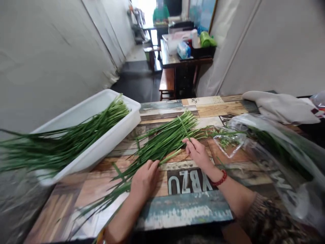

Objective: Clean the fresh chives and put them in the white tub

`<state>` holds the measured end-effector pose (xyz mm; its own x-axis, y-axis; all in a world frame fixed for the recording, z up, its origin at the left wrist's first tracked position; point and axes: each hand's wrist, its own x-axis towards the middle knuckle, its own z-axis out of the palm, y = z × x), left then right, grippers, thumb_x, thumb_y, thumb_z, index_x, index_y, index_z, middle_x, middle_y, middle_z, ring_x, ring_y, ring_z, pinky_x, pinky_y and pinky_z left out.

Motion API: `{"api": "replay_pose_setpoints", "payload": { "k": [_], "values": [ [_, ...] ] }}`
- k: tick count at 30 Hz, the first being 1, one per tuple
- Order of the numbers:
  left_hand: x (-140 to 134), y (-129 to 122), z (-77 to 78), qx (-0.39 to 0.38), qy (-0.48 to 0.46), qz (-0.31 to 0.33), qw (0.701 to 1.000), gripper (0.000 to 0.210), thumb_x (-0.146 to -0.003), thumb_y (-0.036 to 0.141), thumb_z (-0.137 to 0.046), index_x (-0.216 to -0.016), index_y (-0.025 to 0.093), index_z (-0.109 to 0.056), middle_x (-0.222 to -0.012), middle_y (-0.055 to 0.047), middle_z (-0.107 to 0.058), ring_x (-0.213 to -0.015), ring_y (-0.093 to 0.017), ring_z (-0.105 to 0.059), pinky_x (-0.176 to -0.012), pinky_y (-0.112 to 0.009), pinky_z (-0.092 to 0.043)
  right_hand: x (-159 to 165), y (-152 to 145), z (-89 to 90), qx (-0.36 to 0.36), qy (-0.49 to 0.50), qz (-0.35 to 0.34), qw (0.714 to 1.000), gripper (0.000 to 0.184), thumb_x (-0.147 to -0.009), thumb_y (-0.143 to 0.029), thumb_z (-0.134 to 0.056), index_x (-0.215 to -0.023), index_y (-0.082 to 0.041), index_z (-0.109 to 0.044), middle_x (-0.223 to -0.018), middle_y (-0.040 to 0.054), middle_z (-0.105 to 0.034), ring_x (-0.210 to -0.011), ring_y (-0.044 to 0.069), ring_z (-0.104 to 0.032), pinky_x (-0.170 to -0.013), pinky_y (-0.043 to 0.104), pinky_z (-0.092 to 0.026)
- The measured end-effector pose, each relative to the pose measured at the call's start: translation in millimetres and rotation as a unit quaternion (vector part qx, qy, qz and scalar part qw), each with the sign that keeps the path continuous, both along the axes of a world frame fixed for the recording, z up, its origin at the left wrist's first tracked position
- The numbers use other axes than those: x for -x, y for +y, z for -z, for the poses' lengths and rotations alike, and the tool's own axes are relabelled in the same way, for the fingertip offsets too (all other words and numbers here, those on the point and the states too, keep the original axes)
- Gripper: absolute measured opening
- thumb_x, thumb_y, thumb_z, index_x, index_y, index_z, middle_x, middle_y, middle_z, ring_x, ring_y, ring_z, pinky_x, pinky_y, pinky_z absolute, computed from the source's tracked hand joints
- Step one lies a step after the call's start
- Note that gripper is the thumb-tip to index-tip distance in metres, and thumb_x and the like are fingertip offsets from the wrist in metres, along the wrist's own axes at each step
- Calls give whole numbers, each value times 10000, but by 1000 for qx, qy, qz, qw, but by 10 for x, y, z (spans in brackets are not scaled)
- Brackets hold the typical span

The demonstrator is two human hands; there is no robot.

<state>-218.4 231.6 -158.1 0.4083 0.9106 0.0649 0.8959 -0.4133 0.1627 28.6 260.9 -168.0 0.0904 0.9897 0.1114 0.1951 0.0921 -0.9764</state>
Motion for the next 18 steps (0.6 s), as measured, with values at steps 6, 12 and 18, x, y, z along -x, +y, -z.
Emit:
{"api": "replay_pose_setpoints", "payload": {
  "k": [6,12,18],
  "values": [
    [-96,-189,-302,-120,46,10,992,268,-959,183,-367,-1005,202,-630,-961,-74,-630,-830,-181,-581,-744,-289,-444,-67,-112,-143,-23,163,-2,986,431,-917,-510,-404,-1025,-153,-619,-592,-38,-465,-482,99,-363,-441,221,-271],
    [-486,-169,-751,-233,0,51,971,327,-953,136,-339,-1182,187,-567,-1005,-98,-628,-908,-215,-559,-817,-336,-441,-54,-55,-369,-114,16,-112,987,281,-876,-386,-474,-788,-199,-664,-592,-23,-526,-521,111,-419,-503,229,-317],
    [-919,160,-738,-144,13,59,988,213,-954,182,-355,-975,184,-567,-970,-87,-647,-926,-208,-589,-817,-322,-421,135,48,-276,-224,-251,-127,933,233,-832,-267,-624,-613,-193,-653,-648,49,-628,-603,160,-529,-574,269,-361]
  ]
}}
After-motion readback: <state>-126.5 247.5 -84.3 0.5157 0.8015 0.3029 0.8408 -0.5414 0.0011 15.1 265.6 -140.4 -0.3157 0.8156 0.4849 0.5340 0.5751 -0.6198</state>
